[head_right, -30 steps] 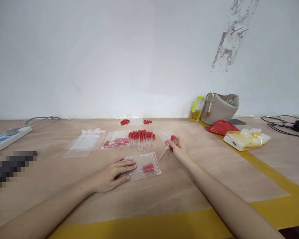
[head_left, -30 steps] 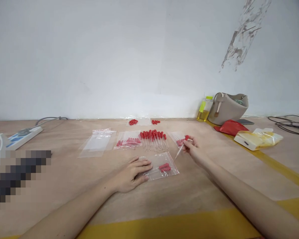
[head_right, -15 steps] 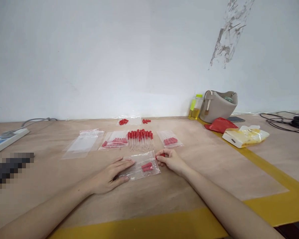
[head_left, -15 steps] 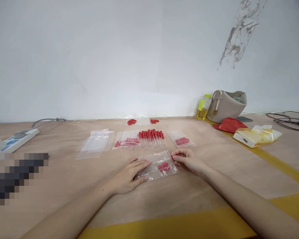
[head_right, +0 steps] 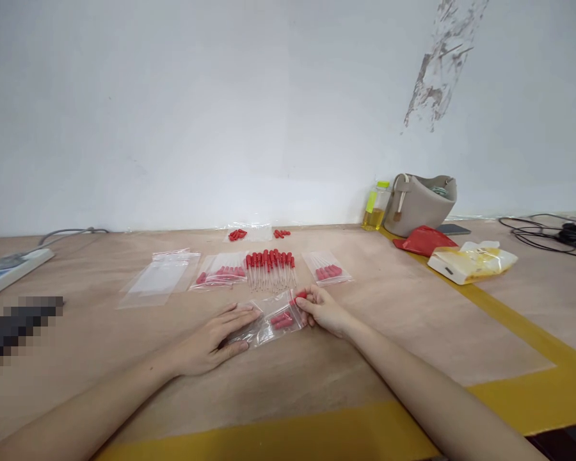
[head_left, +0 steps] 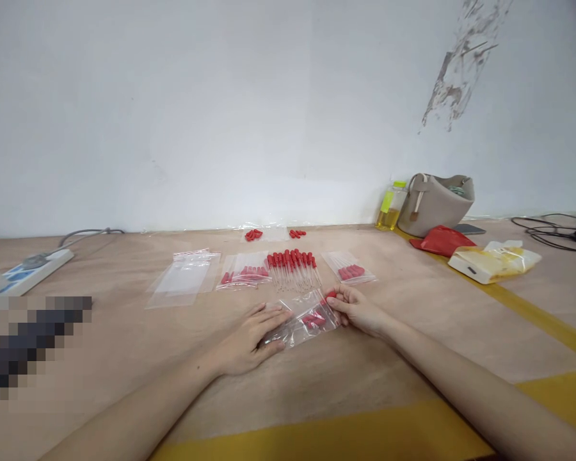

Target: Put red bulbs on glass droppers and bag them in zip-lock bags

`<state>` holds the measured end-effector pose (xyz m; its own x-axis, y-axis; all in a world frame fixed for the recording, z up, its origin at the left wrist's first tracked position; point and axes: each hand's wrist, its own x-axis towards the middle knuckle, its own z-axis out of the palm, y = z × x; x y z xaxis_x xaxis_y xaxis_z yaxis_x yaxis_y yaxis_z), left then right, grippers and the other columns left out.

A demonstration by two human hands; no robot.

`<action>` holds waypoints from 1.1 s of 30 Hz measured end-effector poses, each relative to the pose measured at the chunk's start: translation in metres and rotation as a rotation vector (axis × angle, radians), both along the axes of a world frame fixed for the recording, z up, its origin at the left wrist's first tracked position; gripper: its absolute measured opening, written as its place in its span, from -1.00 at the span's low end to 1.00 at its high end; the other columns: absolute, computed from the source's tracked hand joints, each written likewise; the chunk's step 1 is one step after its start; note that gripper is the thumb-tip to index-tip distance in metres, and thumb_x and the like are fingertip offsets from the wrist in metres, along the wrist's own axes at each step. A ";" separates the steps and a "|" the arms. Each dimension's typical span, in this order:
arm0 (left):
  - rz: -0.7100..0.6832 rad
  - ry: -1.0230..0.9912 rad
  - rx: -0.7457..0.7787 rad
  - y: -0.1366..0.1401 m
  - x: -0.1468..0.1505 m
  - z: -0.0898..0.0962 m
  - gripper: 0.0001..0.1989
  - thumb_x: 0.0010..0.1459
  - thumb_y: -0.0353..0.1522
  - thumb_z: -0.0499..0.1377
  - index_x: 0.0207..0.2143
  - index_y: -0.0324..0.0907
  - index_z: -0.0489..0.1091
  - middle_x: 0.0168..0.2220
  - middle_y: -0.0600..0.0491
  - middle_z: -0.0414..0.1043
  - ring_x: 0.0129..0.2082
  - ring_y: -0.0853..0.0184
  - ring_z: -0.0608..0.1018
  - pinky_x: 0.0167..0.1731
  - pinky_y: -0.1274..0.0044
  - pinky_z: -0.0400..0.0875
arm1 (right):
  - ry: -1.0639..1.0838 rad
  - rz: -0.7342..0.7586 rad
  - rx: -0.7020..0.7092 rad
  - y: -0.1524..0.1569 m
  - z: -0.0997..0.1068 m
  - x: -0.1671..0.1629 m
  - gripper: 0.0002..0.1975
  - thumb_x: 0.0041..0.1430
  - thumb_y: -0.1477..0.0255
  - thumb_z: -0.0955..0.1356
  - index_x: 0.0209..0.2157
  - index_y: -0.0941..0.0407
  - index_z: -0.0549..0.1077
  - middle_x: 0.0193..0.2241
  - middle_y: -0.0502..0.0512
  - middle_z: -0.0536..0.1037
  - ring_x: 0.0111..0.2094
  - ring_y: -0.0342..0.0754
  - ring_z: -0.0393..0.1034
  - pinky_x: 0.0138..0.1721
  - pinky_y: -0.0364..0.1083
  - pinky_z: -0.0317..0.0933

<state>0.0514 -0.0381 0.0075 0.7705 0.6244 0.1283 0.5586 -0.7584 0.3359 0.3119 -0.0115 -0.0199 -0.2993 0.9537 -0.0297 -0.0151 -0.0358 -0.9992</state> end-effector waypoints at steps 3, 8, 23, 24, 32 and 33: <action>-0.004 -0.005 -0.007 0.000 0.000 0.000 -0.53 0.20 -0.23 -0.08 0.16 -0.01 -0.07 0.13 0.06 0.10 0.11 0.29 0.16 0.12 0.29 -0.13 | -0.118 0.065 0.012 0.001 0.002 -0.001 -0.67 -0.12 0.21 0.36 -0.41 0.15 0.26 -0.77 -0.21 0.24 -0.79 -0.32 0.04 -0.75 -0.28 -0.19; -0.006 0.003 -0.008 0.000 0.000 0.000 -0.53 0.20 -0.23 -0.08 0.15 0.00 -0.07 0.13 0.08 0.08 0.12 0.29 0.16 0.13 0.30 -0.14 | -0.235 0.187 0.026 -0.001 0.011 0.004 -0.69 -0.10 0.24 0.36 -0.40 0.21 0.40 -0.79 -0.18 0.22 -0.78 -0.35 -0.03 -0.75 -0.28 -0.23; -0.014 0.020 0.013 0.000 0.000 -0.001 -0.55 0.20 -0.21 -0.08 0.14 -0.01 -0.03 0.13 0.08 0.09 0.12 0.30 0.14 0.12 0.30 -0.14 | -0.234 0.121 -0.009 -0.005 0.009 0.002 -0.70 -0.06 0.24 0.32 -0.38 0.20 0.39 -0.75 -0.13 0.29 -0.75 -0.30 0.06 -0.73 -0.27 -0.10; -0.017 0.025 0.019 0.001 0.000 -0.001 -0.55 0.20 -0.21 -0.09 0.14 0.00 -0.01 0.13 0.08 0.09 0.13 0.30 0.14 0.12 0.30 -0.14 | -0.241 0.118 -0.025 -0.004 0.010 0.005 -0.69 -0.06 0.24 0.31 -0.34 0.20 0.39 -0.78 -0.16 0.25 -0.77 -0.31 0.02 -0.75 -0.27 -0.14; -0.024 0.042 0.035 -0.001 0.000 0.003 -0.65 0.22 -0.23 -0.11 0.05 0.00 0.14 0.11 0.06 0.12 0.11 0.33 0.16 0.12 0.30 -0.13 | -0.609 -0.349 0.221 0.045 0.019 0.010 -0.86 -0.10 0.43 0.31 -0.43 0.17 0.32 -0.67 -0.07 0.36 -0.69 -0.25 0.20 -0.64 -0.24 0.04; -0.024 0.037 0.035 -0.001 0.001 0.003 -0.65 0.21 -0.23 -0.10 0.05 -0.01 0.14 0.11 0.06 0.13 0.11 0.33 0.16 0.12 0.31 -0.12 | -0.707 -0.396 0.261 0.055 0.020 0.007 -0.85 -0.11 0.44 0.32 -0.42 0.18 0.33 -0.61 -0.03 0.41 -0.64 -0.23 0.25 -0.59 -0.23 0.08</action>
<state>0.0520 -0.0395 0.0109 0.7897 0.6015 0.1205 0.5519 -0.7824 0.2886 0.3187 0.0440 0.0001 0.0641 0.9864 0.1515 0.6530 0.0733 -0.7538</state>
